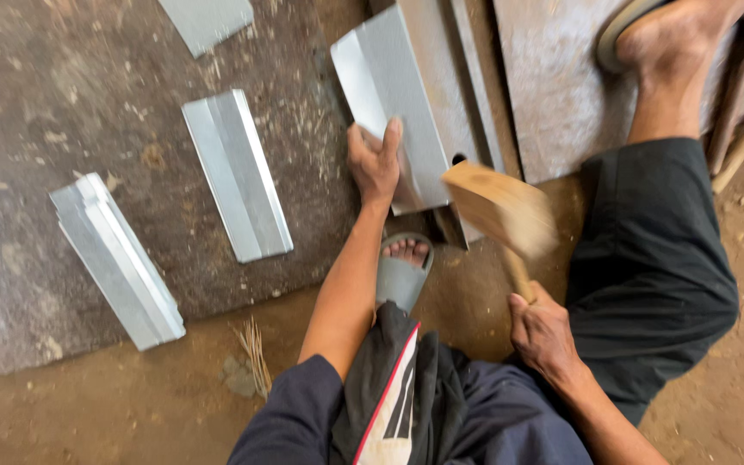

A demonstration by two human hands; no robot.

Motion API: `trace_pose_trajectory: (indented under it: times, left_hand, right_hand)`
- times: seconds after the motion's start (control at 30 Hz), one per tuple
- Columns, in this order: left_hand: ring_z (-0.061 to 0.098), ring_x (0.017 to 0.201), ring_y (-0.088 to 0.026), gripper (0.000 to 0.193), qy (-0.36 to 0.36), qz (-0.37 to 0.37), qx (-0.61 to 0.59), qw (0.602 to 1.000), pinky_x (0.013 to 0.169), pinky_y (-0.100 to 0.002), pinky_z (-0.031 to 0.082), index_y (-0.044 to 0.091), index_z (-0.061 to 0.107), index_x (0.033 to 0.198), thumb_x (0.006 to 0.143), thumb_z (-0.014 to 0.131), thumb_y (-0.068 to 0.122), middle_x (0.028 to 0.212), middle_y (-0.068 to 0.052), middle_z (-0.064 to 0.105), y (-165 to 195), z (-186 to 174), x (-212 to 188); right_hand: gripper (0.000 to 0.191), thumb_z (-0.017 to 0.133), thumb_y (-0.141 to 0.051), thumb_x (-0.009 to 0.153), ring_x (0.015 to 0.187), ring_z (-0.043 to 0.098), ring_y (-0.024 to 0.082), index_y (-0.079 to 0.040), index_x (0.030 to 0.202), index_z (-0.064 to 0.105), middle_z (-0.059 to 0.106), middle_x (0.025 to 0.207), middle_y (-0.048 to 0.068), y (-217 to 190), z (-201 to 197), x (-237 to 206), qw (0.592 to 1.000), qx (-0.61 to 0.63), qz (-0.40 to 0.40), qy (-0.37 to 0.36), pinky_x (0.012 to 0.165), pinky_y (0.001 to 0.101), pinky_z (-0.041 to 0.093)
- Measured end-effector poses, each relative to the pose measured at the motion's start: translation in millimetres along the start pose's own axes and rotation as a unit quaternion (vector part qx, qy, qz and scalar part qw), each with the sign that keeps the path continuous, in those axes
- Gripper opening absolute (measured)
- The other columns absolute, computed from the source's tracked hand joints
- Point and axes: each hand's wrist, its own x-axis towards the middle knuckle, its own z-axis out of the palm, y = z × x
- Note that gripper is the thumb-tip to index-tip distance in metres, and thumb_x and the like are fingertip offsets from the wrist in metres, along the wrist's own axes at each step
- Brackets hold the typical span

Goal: The person places rectangular metal sheets on a metal bending jig and uses a wooden mallet to strike and bend them into a V-shape. The person repeatedly repositions the sheets and strikes them along the bend line to form the desired shape.

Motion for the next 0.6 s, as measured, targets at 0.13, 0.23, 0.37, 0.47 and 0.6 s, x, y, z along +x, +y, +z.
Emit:
trace_pose_trajectory:
  times: [0.13, 0.23, 0.37, 0.47, 0.6]
  left_hand:
    - [0.053, 0.073, -0.020, 0.065, 0.004, 0.009, -0.008, 1.000, 0.067, -0.039, 0.049, 0.001, 0.052, 0.095, 0.087, 0.071, 0.062, 0.077, -0.005, 0.052, 2.6, 1.3, 4.3]
    - [0.051, 0.069, -0.021, 0.064, -0.004, -0.003, -0.022, 1.000, 0.065, -0.040, 0.048, 0.002, 0.050, 0.092, 0.085, 0.072, 0.062, 0.072, -0.006, 0.050, 8.4, -1.4, 7.3]
    - [0.054, 0.066, -0.023, 0.064, 0.006, -0.005, -0.006, 1.000, 0.065, -0.040, 0.049, 0.002, 0.050, 0.088, 0.085, 0.073, 0.061, 0.068, -0.007, 0.052, 15.9, -6.7, 7.9]
    - [0.055, 0.068, -0.024, 0.066, 0.019, 0.012, -0.010, 1.000, 0.065, -0.042, 0.049, 0.002, 0.052, 0.090, 0.084, 0.073, 0.064, 0.071, -0.008, 0.054, 17.5, -7.8, 8.2]
    - [0.060, 0.069, -0.024, 0.069, -0.004, 0.002, 0.013, 1.000, 0.067, -0.043, 0.052, 0.003, 0.053, 0.088, 0.084, 0.069, 0.069, 0.071, -0.008, 0.055, 16.6, -8.2, 10.3]
  right_hand:
    - [0.027, 0.051, -0.019, 0.102, 0.053, 0.051, 0.034, 0.001, 0.086, 0.060, 0.052, 0.063, 0.018, 14.8, 0.5, -0.4, 0.995, 0.050, 0.085, -0.005, 0.053, 0.0423, 0.043]
    - [0.035, 0.051, -0.024, 0.103, 0.050, 0.047, 0.029, 0.001, 0.081, 0.060, 0.050, 0.059, 0.014, 28.3, 1.6, 15.9, 0.993, 0.054, 0.104, -0.013, 0.050, 0.0411, 0.041]
    - [0.053, 0.047, -0.034, 0.106, 0.046, 0.048, 0.019, 0.003, 0.071, 0.060, 0.051, 0.052, 0.008, 37.1, 5.0, 70.2, 0.967, 0.116, 0.224, -0.037, 0.045, 0.0397, 0.040]
    - [0.063, 0.045, -0.042, 0.107, 0.043, 0.051, 0.017, 0.004, 0.067, 0.059, 0.052, 0.050, 0.007, 33.7, 8.1, 126.3, 0.962, 0.110, 0.239, -0.064, 0.043, 0.0368, 0.042]
    - [0.054, 0.041, -0.044, 0.106, 0.041, 0.039, 0.015, -0.006, 0.069, 0.050, 0.044, 0.050, 0.002, 8.2, 6.3, 188.9, 0.894, 0.326, 0.284, -0.115, 0.040, 0.0334, 0.031]
